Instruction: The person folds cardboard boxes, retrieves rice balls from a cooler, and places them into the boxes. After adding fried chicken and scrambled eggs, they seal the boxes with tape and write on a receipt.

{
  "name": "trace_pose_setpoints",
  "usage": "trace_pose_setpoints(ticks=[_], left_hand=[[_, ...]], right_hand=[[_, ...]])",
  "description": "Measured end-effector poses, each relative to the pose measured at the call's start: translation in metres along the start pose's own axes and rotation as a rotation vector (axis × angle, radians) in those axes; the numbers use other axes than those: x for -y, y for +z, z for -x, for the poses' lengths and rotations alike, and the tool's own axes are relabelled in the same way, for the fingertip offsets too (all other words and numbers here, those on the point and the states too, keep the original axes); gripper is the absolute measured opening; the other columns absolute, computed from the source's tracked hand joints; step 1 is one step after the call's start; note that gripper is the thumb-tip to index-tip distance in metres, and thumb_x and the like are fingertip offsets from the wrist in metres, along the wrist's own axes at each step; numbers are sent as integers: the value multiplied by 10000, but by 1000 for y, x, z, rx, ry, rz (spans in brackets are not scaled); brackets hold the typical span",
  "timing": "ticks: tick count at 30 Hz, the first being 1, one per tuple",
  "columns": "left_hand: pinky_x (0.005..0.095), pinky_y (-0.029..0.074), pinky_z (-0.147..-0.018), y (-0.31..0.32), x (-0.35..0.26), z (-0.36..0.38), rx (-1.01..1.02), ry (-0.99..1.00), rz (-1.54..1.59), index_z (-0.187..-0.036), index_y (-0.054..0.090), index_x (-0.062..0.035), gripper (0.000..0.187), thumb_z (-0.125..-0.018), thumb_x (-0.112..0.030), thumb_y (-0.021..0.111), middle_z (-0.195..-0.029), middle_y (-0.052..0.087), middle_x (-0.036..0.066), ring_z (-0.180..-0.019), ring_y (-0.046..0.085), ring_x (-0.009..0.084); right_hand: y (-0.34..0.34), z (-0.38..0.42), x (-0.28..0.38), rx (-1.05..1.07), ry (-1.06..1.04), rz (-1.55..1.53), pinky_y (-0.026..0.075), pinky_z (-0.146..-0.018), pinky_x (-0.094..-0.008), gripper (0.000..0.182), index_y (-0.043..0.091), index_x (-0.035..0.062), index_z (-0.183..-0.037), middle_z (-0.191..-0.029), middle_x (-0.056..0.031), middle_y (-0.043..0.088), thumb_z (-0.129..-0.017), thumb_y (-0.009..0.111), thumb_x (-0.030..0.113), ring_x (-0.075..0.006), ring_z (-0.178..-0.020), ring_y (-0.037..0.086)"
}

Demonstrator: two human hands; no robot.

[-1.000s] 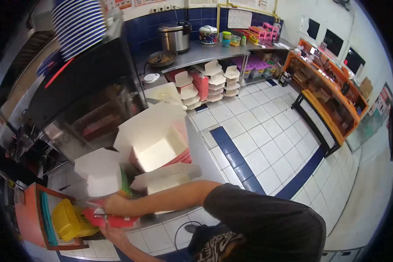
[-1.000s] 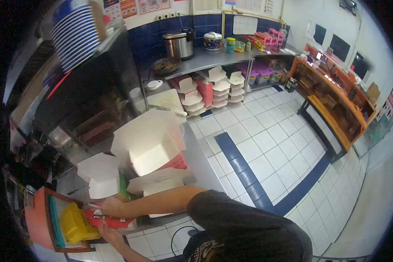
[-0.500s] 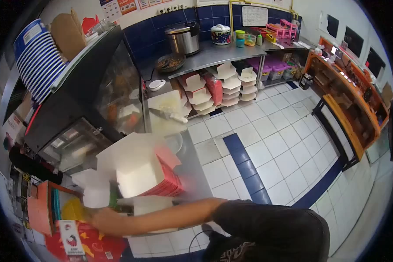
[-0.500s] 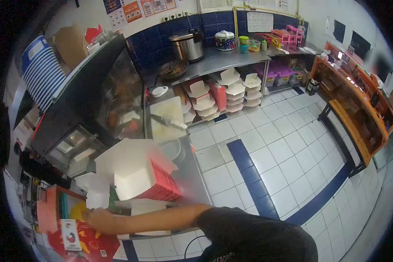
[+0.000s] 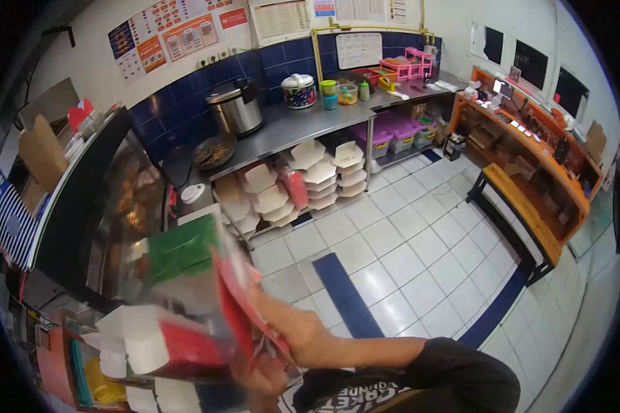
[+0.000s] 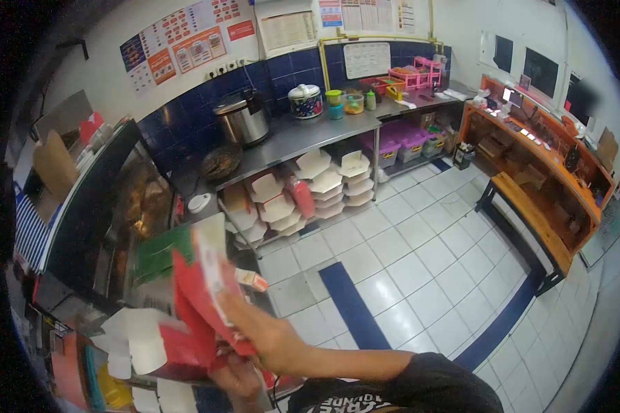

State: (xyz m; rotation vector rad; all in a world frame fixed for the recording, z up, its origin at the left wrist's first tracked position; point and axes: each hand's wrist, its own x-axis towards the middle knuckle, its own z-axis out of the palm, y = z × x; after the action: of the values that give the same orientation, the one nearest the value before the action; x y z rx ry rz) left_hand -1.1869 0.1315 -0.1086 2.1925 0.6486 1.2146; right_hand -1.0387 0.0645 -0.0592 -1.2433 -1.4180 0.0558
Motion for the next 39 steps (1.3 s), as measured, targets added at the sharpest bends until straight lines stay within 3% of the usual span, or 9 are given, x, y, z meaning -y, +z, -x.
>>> trace_pose_setpoints(ticks=[2, 12, 16, 18, 20, 25, 30, 38, 39], left_hand=[[453, 535, -629, 44, -20, -44, 67, 165, 34, -1123, 617, 34, 250, -920, -75, 521, -892, 675, 221, -717, 666, 406], [420, 445, -521, 208, 63, -173, 140, -24, 351, -945, 565, 22, 139, -956, -99, 498, -671, 607, 209, -562, 627, 351], [385, 428, -675, 250, 128, -246, 109, -276, 282, -933, 543, 32, 149, -969, -99, 483, -881, 640, 176, -844, 625, 205], [358, 430, -835, 281, 164, -289, 103, -414, 539, -1012, 557, 32, 174, -974, -116, 474, -1063, 621, 134, -1032, 567, 191], [326, 423, -935, 307, 171, -345, -249, -455, 694, -1128, 572, 19, 239, -966, -128, 475, -1136, 608, 97, -1085, 550, 195], [363, 443, -960, 332, 243, -462, 22, -669, 1088, -1197, 585, -10, 301, -961, -166, 483, -1216, 590, 114, -1120, 571, 238], [379, 472, -849, 390, 300, -572, -25, -767, 1353, -1280, 467, -7, 396, -983, -269, 445, -1394, 495, 190, -1190, 553, 346], [484, 473, -1024, 531, 445, -694, -237, -815, 1586, -1226, 412, 148, 361, -968, -97, 472, -1295, 459, 256, -1259, 485, 455], [506, 466, -1035, 541, 449, -699, 0, -439, 962, -1241, 362, 182, 428, -942, -96, 491, -1315, 437, 271, -1248, 492, 451]], right_hand=[[-34, -2, -24, 26, 152, 180, 553, -839, -392, 789, 269, 74, -1506, -1433, -210, 445, -818, 651, 137, -349, -1225, 540], [-108, -48, -253, 199, 687, 627, 544, -629, -450, 584, 414, 74, -1403, -1132, -164, 664, -854, 590, 168, -368, -829, 685], [-153, -52, -375, 59, 760, 798, 517, -617, -501, 226, 631, 102, -1060, -750, -151, 671, -858, 582, 191, -374, -730, 667], [-193, -75, -400, 51, 729, 953, 523, -581, -490, 153, 622, 85, -980, -760, -131, 686, -869, 542, 156, -351, -671, 677], [-233, -97, -437, 0, 756, 1026, 511, -575, -483, 121, 615, 76, -932, -784, -144, 682, -861, 531, 126, -353, -677, 671], [-304, -192, -523, -16, 737, 1103, 531, -684, -461, 141, 631, 74, -926, -822, -144, 672, -809, 553, 67, -344, -761, 662], [-326, -319, -640, 231, 175, 1118, 402, -1025, -498, 176, 667, 97, -909, -847, -87, 667, -750, 596, 70, -277, -893, 643], [-235, -522, -810, 598, -234, 930, 253, -1123, -619, 94, 688, 112, -813, -945, -54, 659, -738, 630, 108, -243, -1029, 591], [-220, -535, -829, 584, -319, 931, 245, -1125, -622, 94, 692, 115, -815, -973, -69, 653, -745, 630, 106, -248, -1047, 588]])
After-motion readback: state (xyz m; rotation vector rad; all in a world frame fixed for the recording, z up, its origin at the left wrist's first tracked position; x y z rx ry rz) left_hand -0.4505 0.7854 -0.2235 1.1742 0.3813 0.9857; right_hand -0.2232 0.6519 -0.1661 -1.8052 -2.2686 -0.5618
